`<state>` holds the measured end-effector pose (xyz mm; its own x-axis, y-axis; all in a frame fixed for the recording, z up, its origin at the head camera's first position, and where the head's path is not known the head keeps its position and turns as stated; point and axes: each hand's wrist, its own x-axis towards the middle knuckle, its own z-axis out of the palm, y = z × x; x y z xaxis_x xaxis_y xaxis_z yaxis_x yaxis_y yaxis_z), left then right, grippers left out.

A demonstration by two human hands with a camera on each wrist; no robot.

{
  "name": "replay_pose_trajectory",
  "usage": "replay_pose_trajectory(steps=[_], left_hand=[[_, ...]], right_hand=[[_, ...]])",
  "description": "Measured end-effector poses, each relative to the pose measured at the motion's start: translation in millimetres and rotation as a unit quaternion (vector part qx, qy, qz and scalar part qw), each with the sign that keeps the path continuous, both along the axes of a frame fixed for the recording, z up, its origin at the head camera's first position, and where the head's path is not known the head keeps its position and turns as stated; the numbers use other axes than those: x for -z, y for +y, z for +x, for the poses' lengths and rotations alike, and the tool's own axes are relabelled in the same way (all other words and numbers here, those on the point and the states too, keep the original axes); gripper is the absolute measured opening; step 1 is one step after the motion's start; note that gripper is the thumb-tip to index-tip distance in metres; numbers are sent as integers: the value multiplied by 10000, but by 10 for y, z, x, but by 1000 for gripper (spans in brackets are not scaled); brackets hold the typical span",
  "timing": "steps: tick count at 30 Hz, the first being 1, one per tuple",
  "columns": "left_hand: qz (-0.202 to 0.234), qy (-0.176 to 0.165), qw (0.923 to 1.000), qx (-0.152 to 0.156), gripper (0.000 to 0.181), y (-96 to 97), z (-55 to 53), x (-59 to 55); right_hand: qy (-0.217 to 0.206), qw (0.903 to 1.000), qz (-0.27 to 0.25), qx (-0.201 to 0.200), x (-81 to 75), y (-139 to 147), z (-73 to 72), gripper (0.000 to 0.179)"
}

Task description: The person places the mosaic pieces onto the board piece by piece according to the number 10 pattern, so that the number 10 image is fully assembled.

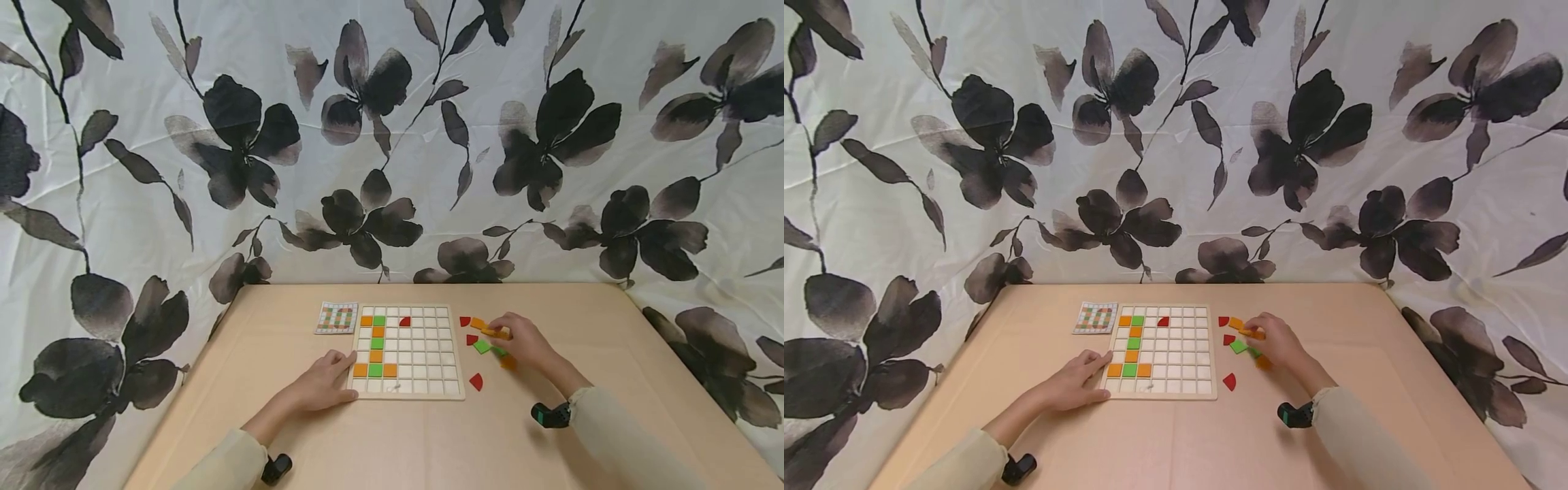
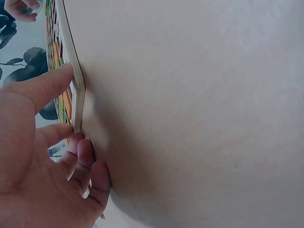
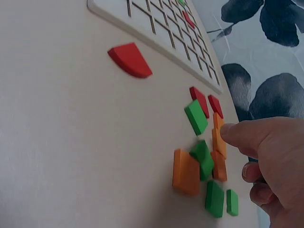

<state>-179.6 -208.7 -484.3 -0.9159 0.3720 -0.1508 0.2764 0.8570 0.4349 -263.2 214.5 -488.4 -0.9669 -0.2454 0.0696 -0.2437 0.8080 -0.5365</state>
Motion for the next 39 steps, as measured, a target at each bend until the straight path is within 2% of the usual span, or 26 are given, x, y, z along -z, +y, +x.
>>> replay_pose_trajectory(steps=[6, 15, 23, 32, 39], left_hand=[[0, -41, 10000, 31, 77, -35, 26, -5], [63, 1, 9998, 176, 77, -70, 40, 14], [22, -56, 9999, 122, 77, -78, 68, -10], [-45, -25, 10000, 64, 77, -60, 49, -28], [-3, -100, 9999, 43, 78, -37, 40, -35]], right_hand=[[-58, 9999, 74, 133, 48, 107, 19, 25], [6, 9996, 265, 51, 99, 150, -3, 22], [-331, 9988, 353, 62, 124, 130, -6, 22], [-119, 9981, 597, 117, 109, 150, -21, 27], [-110, 9988, 454, 138, 54, 179, -39, 28]])
